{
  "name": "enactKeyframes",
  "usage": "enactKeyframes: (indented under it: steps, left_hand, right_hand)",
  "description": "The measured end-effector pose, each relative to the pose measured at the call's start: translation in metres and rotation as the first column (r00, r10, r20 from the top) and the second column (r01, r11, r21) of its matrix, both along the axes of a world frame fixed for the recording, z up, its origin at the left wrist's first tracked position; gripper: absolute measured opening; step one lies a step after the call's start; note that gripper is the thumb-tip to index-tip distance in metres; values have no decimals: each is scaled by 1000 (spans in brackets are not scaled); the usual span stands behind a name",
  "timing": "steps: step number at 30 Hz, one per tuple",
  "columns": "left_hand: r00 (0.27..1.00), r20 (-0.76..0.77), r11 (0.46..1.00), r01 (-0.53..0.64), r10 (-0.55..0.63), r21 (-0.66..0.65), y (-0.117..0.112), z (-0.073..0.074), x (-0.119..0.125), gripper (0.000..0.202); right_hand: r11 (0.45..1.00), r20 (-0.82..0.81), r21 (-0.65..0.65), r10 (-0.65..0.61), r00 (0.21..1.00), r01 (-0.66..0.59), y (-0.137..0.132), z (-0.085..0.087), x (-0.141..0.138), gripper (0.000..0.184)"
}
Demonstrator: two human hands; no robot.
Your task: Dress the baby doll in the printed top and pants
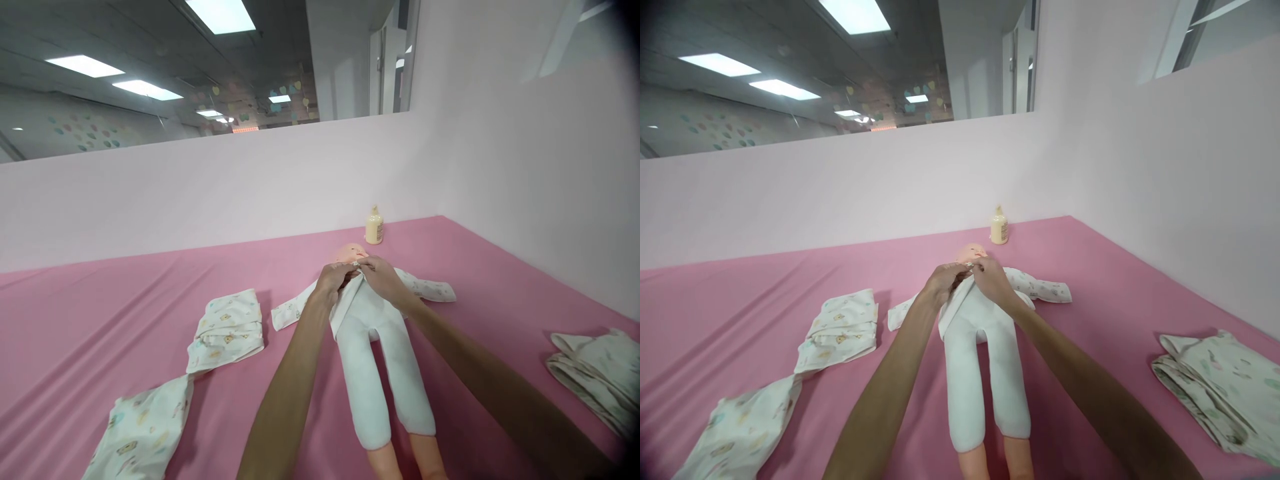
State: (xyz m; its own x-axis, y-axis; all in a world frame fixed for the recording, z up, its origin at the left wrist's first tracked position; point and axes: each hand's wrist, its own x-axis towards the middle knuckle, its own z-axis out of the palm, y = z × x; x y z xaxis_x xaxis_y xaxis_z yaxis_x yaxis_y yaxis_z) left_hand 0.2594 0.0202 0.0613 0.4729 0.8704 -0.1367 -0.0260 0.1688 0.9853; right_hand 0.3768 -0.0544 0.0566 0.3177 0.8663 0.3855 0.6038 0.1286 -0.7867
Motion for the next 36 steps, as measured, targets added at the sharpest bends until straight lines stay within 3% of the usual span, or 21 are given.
enactKeyframes:
  steps: [4, 10, 15, 21, 25, 28, 32, 34, 36]
  left_hand:
    - [999, 0, 999, 32, -32, -3, 0, 0, -2, 6]
    - [990, -1, 988, 138, -139, 64, -3, 6, -6, 12]
    - [980, 3, 974, 199, -200, 108, 2, 3, -9, 21]
    - [980, 19, 969, 196, -201, 148, 3, -1, -6, 17]
    - [980, -61, 949, 197, -187, 246, 2, -1, -4, 23]
    - [976, -124, 930, 211, -181, 300, -1, 0, -4, 28]
    - [973, -134, 941, 217, -188, 259, -4, 2, -4, 25]
    - [973, -122, 949, 220, -197, 225, -4, 2, -4, 25]
    - [973, -105, 952, 226, -208, 209, -3, 1, -4, 25]
  right_hand:
    - [997, 187, 30, -76, 979, 72, -2, -3, -2, 30]
    - [993, 145, 13, -122, 982, 121, -3, -1, -2, 25]
    - [993, 120, 17, -116, 986, 115, -3, 0, -1, 23]
    - [993, 116, 20, -118, 986, 117, 1, -5, 3, 23]
    - [993, 123, 46, -115, 986, 110, -1, -7, 2, 23]
    - [985, 249, 128, -143, 958, 114, -5, -14, -1, 24]
    - [974, 524, 207, -191, 830, 93, -9, -28, -3, 34]
    - [972, 563, 226, -190, 804, 71, -10, -34, -4, 37]
    - [965, 535, 260, -181, 825, 43, -10, -38, -4, 37]
